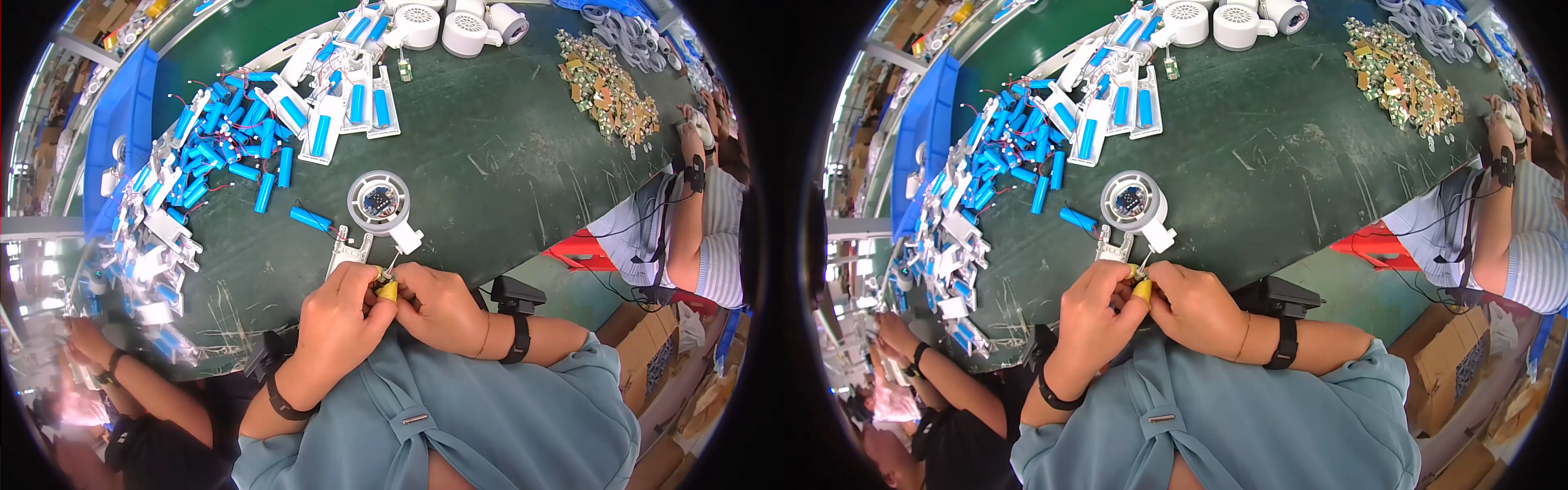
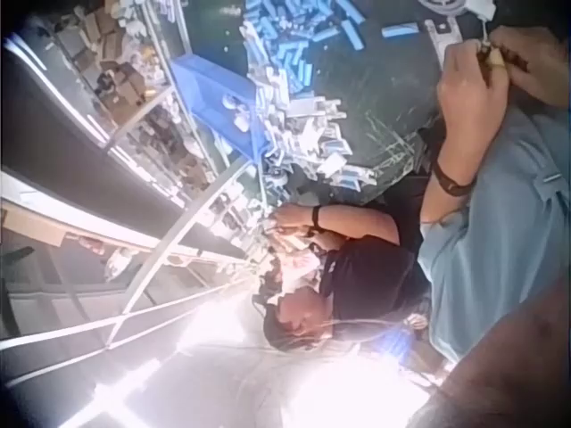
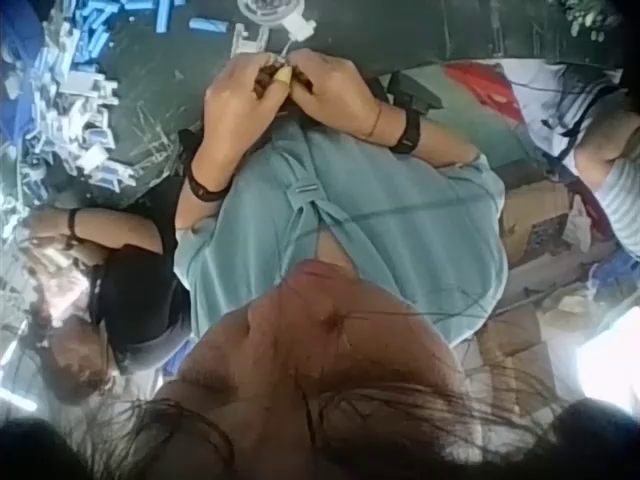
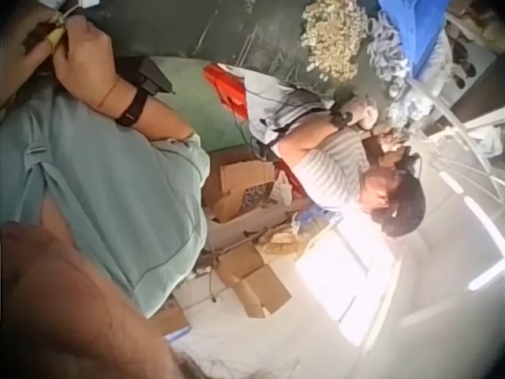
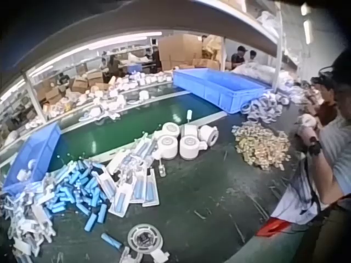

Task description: The person assembles electronic devices by hand, picking up a white plastic housing and a circuit board, then pressing the board into the housing. They then pick up a blue battery, connect its wires to the circuit board, and place the assembled unit onto the workbench before repeating the process.

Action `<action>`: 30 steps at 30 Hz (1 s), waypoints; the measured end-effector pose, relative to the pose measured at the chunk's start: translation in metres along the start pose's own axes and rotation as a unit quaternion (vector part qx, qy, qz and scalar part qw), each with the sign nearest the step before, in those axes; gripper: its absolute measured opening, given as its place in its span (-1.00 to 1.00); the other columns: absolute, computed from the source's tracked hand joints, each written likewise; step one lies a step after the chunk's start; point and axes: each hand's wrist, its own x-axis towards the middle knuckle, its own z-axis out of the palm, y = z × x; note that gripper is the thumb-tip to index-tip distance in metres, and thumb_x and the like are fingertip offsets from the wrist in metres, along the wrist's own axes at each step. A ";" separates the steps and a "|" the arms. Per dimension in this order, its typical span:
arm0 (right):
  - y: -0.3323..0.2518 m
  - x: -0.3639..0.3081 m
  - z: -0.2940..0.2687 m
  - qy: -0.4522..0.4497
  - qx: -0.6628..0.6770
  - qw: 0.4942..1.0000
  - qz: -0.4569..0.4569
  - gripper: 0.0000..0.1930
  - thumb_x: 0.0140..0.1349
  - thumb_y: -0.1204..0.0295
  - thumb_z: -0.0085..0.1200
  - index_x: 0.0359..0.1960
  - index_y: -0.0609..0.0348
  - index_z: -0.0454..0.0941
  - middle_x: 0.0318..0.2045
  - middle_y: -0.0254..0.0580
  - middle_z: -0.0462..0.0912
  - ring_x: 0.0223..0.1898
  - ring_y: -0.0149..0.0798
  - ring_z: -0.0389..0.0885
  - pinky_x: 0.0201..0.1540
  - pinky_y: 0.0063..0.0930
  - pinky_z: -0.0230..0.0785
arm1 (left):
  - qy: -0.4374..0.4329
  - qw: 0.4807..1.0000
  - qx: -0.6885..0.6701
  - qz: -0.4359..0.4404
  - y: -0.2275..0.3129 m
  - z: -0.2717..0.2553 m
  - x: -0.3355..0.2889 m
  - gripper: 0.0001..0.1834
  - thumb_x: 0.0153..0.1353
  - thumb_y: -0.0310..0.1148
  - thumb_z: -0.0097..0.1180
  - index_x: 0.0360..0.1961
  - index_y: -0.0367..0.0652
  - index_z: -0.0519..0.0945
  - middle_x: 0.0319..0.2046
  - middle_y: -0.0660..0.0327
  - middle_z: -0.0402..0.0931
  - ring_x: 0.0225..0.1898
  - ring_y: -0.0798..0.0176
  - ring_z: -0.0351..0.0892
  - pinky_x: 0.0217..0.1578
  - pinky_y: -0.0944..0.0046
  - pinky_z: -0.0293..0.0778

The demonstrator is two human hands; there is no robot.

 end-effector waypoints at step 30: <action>-0.021 0.056 -0.026 0.010 -0.158 0.977 -0.141 -0.45 -0.02 0.57 0.20 0.11 0.25 0.41 0.12 0.10 0.38 0.15 0.18 0.39 0.15 -0.13 0.32 | -0.085 0.995 0.045 -0.010 -0.002 -0.013 -0.011 -0.78 0.12 -0.33 0.16 -0.20 -0.12 0.59 -0.42 0.12 0.53 -0.42 -0.01 0.59 -0.43 0.09 0.52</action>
